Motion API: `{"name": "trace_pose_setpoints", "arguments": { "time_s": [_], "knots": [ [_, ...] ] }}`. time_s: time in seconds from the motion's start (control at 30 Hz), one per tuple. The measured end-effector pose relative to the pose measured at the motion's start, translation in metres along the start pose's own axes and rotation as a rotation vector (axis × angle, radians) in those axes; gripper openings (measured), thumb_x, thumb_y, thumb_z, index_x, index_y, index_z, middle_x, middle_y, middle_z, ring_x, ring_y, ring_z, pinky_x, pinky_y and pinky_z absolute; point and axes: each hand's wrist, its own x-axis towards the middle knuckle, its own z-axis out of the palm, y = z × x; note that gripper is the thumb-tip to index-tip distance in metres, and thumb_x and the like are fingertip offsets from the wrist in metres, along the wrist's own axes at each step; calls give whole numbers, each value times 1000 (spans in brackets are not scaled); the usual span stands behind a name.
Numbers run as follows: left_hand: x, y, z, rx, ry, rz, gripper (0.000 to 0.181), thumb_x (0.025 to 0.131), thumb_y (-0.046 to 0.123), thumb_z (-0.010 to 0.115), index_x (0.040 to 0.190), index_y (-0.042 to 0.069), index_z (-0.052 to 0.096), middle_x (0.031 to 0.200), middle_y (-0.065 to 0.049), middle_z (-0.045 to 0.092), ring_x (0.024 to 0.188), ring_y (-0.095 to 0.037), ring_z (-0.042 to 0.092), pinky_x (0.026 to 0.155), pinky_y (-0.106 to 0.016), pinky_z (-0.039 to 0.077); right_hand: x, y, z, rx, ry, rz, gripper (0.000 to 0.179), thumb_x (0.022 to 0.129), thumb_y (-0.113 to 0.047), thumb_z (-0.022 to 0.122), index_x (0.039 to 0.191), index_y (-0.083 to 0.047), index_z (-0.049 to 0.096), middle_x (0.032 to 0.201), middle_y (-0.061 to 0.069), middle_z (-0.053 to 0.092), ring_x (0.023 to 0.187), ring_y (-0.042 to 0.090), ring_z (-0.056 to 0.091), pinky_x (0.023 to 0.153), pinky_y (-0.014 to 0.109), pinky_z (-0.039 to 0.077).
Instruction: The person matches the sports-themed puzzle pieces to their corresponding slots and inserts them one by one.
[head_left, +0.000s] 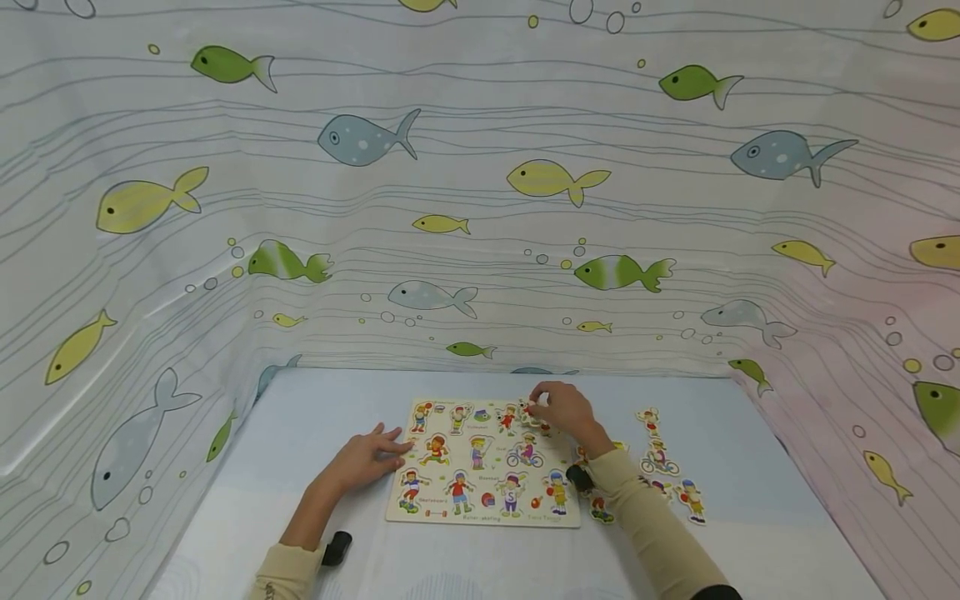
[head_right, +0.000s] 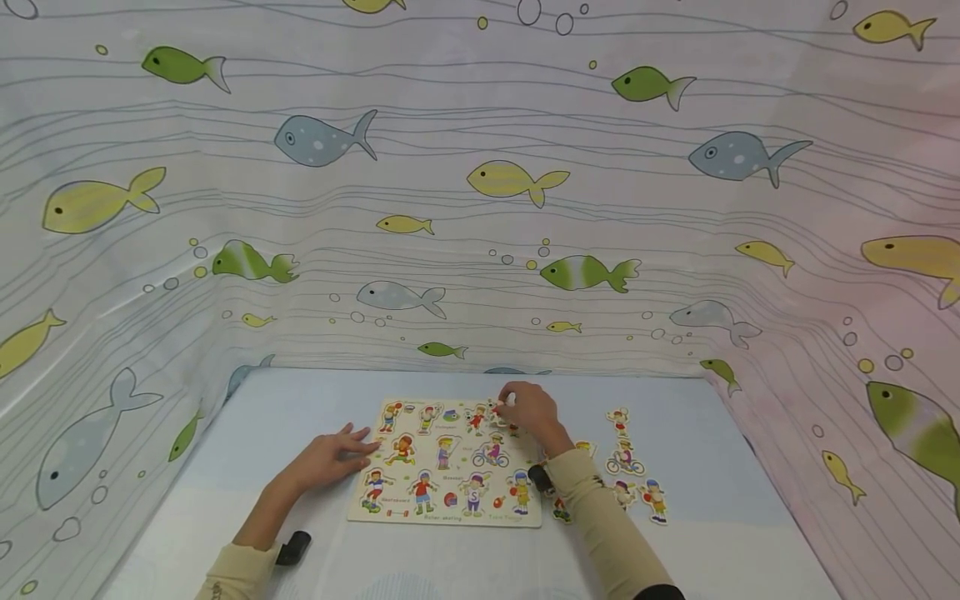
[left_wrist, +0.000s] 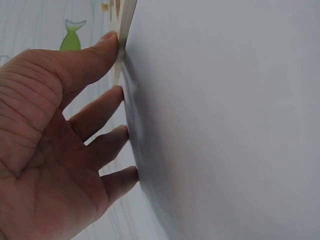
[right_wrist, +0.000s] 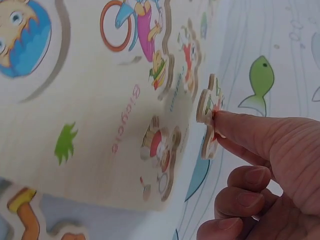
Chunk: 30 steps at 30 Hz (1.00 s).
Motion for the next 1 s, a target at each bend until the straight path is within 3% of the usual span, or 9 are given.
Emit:
{"name": "trace_pose_setpoints", "arguments": {
  "time_s": [0.17,0.53,1.0],
  "knots": [
    [0,2,-1,-9,0,-12,31,88,23,74,117,12,73,139,-17,54,136,-50,34,107,-65,29,2,-6,6,8,-6,-26,15,93,-26,70,103,-16,72,70,-3,56,50,15,51,42,28,33],
    [-1,3,0,-16,3,-20,31,88,23,74,118,13,73,139,-17,54,137,-49,33,107,-65,28,8,-18,18,-12,-40,-6,14,92,-28,70,103,-18,72,84,-3,63,63,13,52,48,30,39],
    [-1,1,1,-8,3,-9,31,88,26,74,118,15,73,139,-16,55,136,-49,34,107,-65,29,10,-29,27,-25,-61,-12,13,92,-27,71,100,-17,72,84,-3,63,63,14,51,51,30,40]
  ]
}}
